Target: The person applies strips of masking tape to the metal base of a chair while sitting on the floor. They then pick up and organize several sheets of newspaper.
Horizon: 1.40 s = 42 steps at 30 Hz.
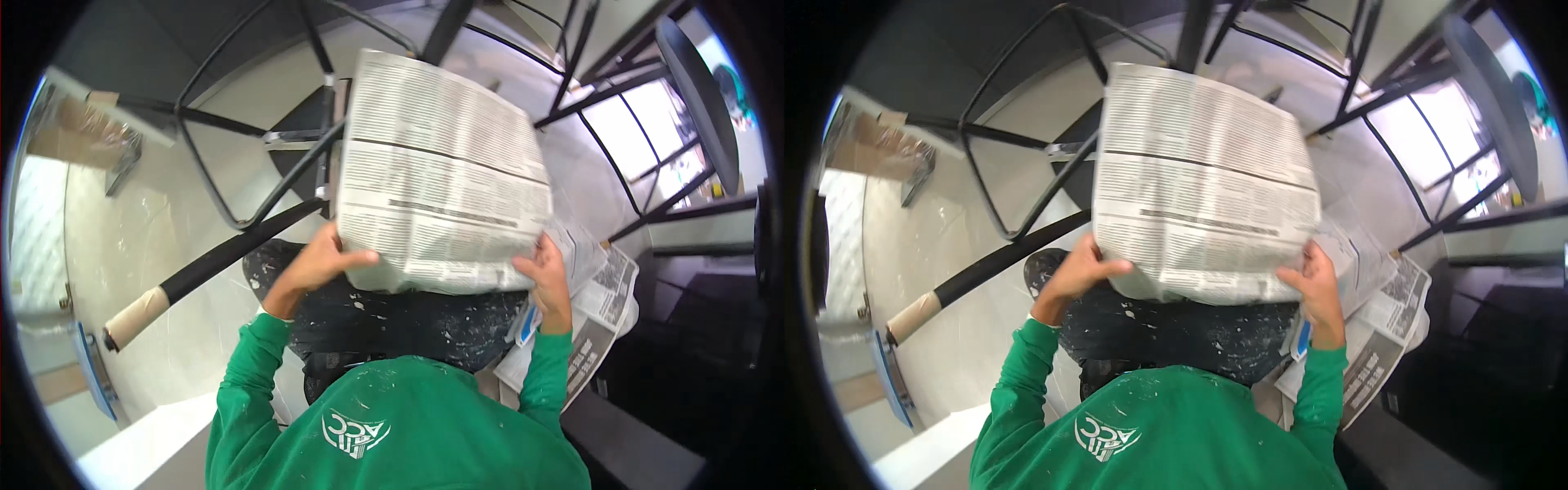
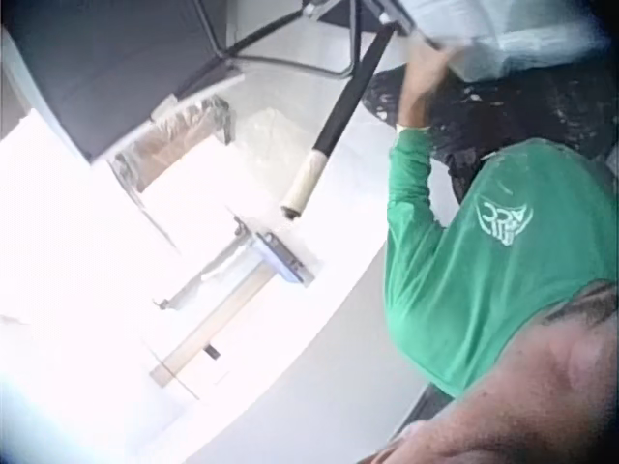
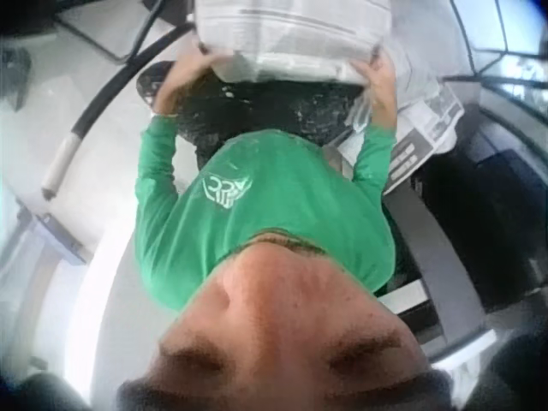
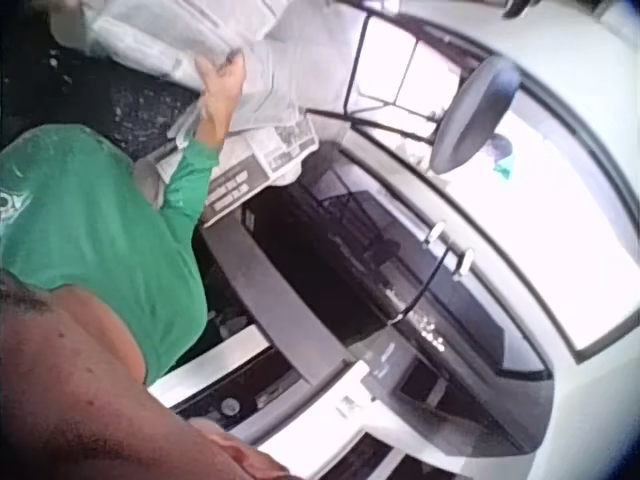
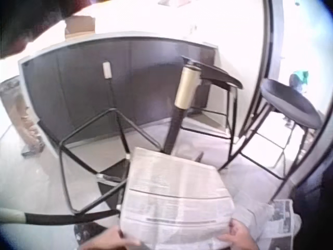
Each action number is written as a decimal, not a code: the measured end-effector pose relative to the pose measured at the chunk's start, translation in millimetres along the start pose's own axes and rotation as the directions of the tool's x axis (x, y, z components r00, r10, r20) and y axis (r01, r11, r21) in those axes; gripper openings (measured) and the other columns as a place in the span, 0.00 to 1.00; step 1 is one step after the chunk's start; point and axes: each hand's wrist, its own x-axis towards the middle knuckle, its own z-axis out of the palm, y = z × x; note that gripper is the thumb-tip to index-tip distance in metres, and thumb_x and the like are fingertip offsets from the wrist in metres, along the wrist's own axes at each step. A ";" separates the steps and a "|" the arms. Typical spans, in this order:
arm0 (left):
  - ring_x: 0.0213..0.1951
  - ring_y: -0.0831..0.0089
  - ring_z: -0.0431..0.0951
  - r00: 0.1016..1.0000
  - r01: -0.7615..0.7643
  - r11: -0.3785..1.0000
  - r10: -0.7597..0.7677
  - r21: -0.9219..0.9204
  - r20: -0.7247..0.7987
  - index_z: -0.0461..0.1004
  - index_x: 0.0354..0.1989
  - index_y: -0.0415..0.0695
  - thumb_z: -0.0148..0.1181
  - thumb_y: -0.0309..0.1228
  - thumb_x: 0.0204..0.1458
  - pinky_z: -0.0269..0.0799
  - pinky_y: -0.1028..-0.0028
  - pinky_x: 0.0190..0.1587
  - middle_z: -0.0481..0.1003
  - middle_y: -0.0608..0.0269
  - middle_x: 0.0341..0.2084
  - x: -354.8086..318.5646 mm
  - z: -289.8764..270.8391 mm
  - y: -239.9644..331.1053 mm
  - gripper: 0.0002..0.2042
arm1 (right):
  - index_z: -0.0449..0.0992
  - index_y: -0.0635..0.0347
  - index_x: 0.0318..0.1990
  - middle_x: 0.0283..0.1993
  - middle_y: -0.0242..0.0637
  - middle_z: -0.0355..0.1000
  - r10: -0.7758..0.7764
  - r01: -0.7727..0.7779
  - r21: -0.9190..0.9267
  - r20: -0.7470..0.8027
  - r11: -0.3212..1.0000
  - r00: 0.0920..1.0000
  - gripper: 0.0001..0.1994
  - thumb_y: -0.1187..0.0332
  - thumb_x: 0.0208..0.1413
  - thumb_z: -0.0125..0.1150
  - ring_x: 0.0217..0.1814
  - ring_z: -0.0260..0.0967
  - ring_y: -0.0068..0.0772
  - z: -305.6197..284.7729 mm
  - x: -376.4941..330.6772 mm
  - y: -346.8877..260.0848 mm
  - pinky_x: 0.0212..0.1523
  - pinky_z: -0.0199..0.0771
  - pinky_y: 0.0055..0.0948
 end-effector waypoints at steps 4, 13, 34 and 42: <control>0.46 0.77 0.77 1.000 0.010 0.992 -0.010 0.126 0.001 0.75 0.56 0.36 0.71 0.35 0.55 0.73 0.73 0.52 0.81 0.62 0.45 -17.3 27.6 -11.4 0.23 | 0.60 0.69 0.69 0.66 0.44 0.69 0.043 -0.038 0.039 -0.125 0.999 0.991 0.38 0.80 0.50 0.69 0.67 0.68 0.37 -14.2 -30.3 1.8 0.68 0.65 0.35; 0.42 0.82 0.79 0.921 -0.296 0.931 0.337 -0.213 0.195 0.76 0.56 0.34 0.67 0.35 0.60 0.76 0.79 0.44 0.81 0.60 0.45 23.4 65.7 75.7 0.21 | 0.58 0.71 0.69 0.66 0.51 0.67 -0.349 0.332 -0.119 -0.186 0.936 0.918 0.32 0.74 0.59 0.64 0.68 0.67 0.44 -41.8 -74.5 -117.2 0.69 0.67 0.42; 0.42 0.75 0.80 0.916 -0.097 0.966 0.181 -0.242 0.358 0.75 0.56 0.35 0.56 0.34 0.66 0.76 0.73 0.48 0.80 0.61 0.45 134.6 75.9 75.7 0.17 | 0.77 0.65 0.53 0.51 0.44 0.80 -0.159 0.173 0.021 -0.296 0.985 0.942 0.13 0.79 0.61 0.59 0.49 0.81 0.38 -90.9 -49.9 -143.8 0.50 0.83 0.37; 0.42 0.81 0.78 0.706 -0.657 0.754 0.605 0.022 0.368 0.80 0.52 0.33 0.57 0.30 0.65 0.73 0.76 0.48 0.83 0.65 0.39 87.6 53.5 132.3 0.14 | 0.84 0.71 0.43 0.42 0.39 0.83 -0.799 0.587 -0.557 -0.281 0.587 0.532 0.14 0.82 0.48 0.61 0.42 0.78 0.27 -46.5 -91.5 -168.0 0.49 0.76 0.29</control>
